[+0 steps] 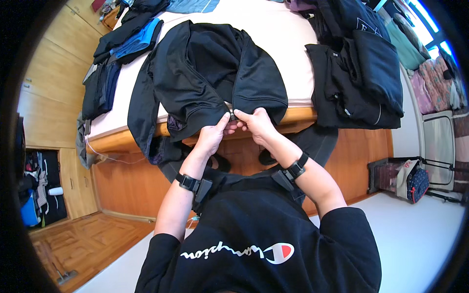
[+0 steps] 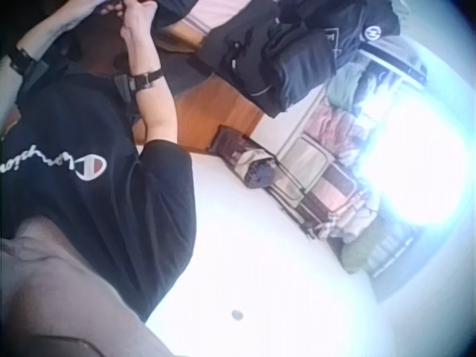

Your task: Folding a pair of pants and a jacket on a bed.

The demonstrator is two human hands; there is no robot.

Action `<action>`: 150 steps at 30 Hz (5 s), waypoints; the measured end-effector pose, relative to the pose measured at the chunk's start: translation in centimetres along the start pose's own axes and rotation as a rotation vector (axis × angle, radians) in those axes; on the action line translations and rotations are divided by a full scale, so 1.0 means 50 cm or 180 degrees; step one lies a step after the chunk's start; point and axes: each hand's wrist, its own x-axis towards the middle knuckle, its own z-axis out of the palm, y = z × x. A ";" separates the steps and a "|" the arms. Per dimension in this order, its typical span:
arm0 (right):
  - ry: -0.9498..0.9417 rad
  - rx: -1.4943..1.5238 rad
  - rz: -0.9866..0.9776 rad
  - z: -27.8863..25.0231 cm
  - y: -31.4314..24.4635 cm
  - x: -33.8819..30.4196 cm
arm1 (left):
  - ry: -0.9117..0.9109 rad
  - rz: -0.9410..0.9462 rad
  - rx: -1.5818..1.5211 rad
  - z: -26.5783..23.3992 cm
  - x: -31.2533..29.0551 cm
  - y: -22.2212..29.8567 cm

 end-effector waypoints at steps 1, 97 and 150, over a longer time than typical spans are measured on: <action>0.0006 -0.0007 -0.0003 -0.008 -0.010 -0.006 | 0.0040 0.0023 -0.0210 0.009 -0.005 0.010; 0.0284 -0.1830 -0.4830 0.183 -0.488 0.103 | 0.0682 0.1181 0.3383 -0.267 -0.270 0.232; -0.0986 -0.2477 -0.2907 0.006 -0.312 0.058 | -0.0002 0.2905 0.4705 -0.151 -0.070 0.305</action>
